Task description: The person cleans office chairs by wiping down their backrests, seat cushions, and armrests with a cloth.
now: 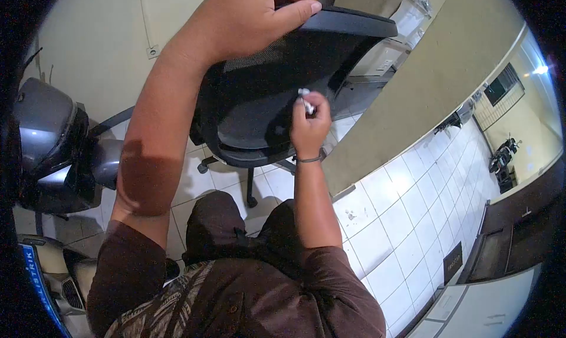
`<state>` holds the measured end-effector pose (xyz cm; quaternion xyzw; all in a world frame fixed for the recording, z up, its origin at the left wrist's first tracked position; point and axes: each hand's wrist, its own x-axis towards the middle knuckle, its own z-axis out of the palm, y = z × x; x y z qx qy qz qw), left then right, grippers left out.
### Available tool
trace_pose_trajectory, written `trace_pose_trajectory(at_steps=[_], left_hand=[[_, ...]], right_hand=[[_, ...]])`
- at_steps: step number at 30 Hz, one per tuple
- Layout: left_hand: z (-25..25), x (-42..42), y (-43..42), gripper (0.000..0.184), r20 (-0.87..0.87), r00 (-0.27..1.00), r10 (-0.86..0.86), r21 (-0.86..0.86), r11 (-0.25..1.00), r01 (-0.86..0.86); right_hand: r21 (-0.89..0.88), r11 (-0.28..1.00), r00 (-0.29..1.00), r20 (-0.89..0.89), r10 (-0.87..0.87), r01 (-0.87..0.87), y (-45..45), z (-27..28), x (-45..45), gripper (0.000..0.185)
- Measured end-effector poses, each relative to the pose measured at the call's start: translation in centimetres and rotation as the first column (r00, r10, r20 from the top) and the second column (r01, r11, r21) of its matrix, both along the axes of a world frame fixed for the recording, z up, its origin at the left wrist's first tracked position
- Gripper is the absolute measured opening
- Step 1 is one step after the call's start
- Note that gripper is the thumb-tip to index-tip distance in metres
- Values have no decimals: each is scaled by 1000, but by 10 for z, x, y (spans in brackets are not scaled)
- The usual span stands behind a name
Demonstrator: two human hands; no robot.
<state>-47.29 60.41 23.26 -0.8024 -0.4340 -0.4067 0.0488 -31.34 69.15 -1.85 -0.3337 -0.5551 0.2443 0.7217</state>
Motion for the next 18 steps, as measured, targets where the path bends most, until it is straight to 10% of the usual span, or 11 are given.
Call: trace_pose_trajectory(at_steps=[4, 18], left_hand=[[1, 0, -10, 33, 25, 998, -65, 37, 997, 64], [0, -7, -6, 34, 93, 990, -109, 45, 993, 105]], right_hand=[[443, 895, 978, 206, -43, -54, -24, 68, -32, 13], [264, 957, 721, 686, -98, -121, -37, -30, -57, 19]])
